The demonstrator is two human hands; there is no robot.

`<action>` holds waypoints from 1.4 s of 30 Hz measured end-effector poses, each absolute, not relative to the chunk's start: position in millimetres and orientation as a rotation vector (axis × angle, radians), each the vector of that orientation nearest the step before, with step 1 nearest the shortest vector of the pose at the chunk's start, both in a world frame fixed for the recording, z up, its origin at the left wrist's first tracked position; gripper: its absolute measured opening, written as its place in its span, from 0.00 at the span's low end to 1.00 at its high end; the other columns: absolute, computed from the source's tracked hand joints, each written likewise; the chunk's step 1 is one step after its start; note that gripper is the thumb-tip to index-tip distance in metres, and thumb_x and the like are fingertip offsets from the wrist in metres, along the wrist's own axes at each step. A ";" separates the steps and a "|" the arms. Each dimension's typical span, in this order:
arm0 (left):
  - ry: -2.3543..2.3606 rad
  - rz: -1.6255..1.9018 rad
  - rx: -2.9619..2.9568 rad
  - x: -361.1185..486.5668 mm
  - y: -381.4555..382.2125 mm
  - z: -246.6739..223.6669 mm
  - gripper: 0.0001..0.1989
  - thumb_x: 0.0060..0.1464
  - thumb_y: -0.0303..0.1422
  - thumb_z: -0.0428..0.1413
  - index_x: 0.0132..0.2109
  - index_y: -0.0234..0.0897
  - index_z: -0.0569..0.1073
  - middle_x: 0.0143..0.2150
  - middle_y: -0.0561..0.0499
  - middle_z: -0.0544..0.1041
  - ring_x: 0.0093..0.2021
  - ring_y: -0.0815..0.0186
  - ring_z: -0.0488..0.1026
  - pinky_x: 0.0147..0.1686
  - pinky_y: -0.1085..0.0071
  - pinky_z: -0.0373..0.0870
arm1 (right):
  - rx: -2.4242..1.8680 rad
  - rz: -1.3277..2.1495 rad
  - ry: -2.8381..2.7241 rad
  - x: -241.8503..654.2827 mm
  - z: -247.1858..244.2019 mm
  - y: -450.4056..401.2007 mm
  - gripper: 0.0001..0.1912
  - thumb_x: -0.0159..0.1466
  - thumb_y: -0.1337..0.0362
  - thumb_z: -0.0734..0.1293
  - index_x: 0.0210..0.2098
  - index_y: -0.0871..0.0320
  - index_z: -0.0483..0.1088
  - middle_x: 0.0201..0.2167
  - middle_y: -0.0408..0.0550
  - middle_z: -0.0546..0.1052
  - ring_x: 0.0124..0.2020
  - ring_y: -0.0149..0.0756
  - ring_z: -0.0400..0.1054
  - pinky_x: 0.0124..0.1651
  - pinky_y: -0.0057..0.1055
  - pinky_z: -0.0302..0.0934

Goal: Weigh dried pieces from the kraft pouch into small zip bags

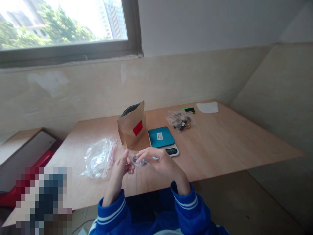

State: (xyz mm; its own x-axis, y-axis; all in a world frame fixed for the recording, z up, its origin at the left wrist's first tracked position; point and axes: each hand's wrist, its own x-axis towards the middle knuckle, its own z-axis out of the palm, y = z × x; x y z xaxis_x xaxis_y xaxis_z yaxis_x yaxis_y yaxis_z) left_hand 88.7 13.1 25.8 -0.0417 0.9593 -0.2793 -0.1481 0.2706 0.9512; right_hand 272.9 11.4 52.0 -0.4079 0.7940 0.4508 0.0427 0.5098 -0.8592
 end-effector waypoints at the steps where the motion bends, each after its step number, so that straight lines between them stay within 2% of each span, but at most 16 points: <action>1: 1.257 1.075 0.902 85.0 12.0 23.9 0.23 0.47 0.52 0.57 0.24 0.36 0.67 0.18 0.54 0.69 0.18 0.72 0.64 0.19 0.75 0.60 | -0.693 0.996 -1.813 272.8 50.6 12.1 0.13 0.67 0.71 0.61 0.39 0.54 0.78 0.44 0.46 0.79 0.48 0.34 0.72 0.53 0.32 0.63; 7: 1.244 1.166 0.972 77.6 4.2 28.2 0.16 0.44 0.43 0.62 0.25 0.35 0.70 0.21 0.56 0.67 0.24 0.72 0.64 0.26 0.76 0.63 | -0.645 1.013 -1.884 267.9 45.9 13.6 0.15 0.65 0.74 0.61 0.37 0.54 0.78 0.43 0.46 0.80 0.49 0.35 0.72 0.55 0.34 0.63; 12: 1.160 1.338 1.002 83.3 3.7 32.1 0.16 0.48 0.42 0.61 0.25 0.36 0.67 0.23 0.56 0.66 0.25 0.72 0.63 0.28 0.75 0.62 | -0.693 1.150 -1.852 267.3 53.8 6.3 0.17 0.65 0.73 0.59 0.47 0.56 0.74 0.46 0.47 0.78 0.49 0.35 0.71 0.54 0.35 0.64; 16: 1.176 1.410 1.157 90.0 2.0 35.2 0.15 0.52 0.40 0.59 0.26 0.37 0.65 0.23 0.57 0.66 0.27 0.71 0.64 0.30 0.75 0.62 | -0.660 1.232 -1.803 266.3 59.1 4.2 0.15 0.67 0.69 0.58 0.49 0.58 0.72 0.46 0.48 0.77 0.49 0.35 0.71 0.53 0.34 0.64; 19: 1.191 1.421 1.296 93.8 1.4 38.0 0.14 0.54 0.39 0.58 0.25 0.37 0.65 0.24 0.56 0.66 0.27 0.71 0.64 0.31 0.75 0.62 | -0.738 1.266 -1.774 261.7 57.6 5.7 0.14 0.70 0.62 0.56 0.47 0.57 0.71 0.42 0.48 0.78 0.44 0.34 0.73 0.49 0.33 0.65; 22: 1.191 1.361 1.397 95.9 0.9 39.9 0.15 0.54 0.39 0.58 0.26 0.37 0.66 0.23 0.56 0.65 0.27 0.70 0.64 0.29 0.74 0.61 | -0.911 1.215 -1.697 254.1 54.0 7.5 0.12 0.68 0.57 0.60 0.45 0.57 0.69 0.37 0.46 0.78 0.39 0.34 0.74 0.45 0.31 0.66; 24: 1.182 1.285 1.470 96.8 -0.5 40.7 0.14 0.55 0.40 0.57 0.26 0.37 0.67 0.23 0.55 0.65 0.26 0.70 0.64 0.28 0.74 0.61 | -0.968 1.145 -1.673 249.6 52.0 8.6 0.11 0.66 0.57 0.63 0.43 0.56 0.68 0.35 0.45 0.78 0.38 0.35 0.73 0.43 0.31 0.66; 29: 1.185 1.069 1.659 100.1 -5.1 43.2 0.11 0.56 0.39 0.56 0.30 0.37 0.70 0.26 0.53 0.70 0.29 0.68 0.68 0.29 0.73 0.62 | -1.007 1.027 -1.590 248.2 49.0 12.3 0.06 0.65 0.61 0.62 0.35 0.56 0.68 0.30 0.42 0.75 0.34 0.32 0.72 0.39 0.28 0.66; 34: 1.191 1.058 1.695 102.4 -4.1 45.7 0.13 0.58 0.39 0.54 0.29 0.37 0.69 0.27 0.53 0.71 0.29 0.68 0.69 0.31 0.73 0.63 | -1.057 0.943 -1.495 251.1 44.4 16.1 0.06 0.63 0.62 0.63 0.31 0.56 0.67 0.27 0.41 0.75 0.29 0.31 0.71 0.35 0.27 0.65; 42: 1.299 1.059 1.715 101.3 -2.4 45.2 0.14 0.55 0.41 0.56 0.27 0.37 0.68 0.24 0.53 0.68 0.26 0.69 0.65 0.20 0.77 0.55 | -1.122 0.887 -1.418 242.3 38.5 17.7 0.05 0.59 0.65 0.63 0.27 0.55 0.63 0.23 0.39 0.72 0.26 0.31 0.70 0.31 0.26 0.64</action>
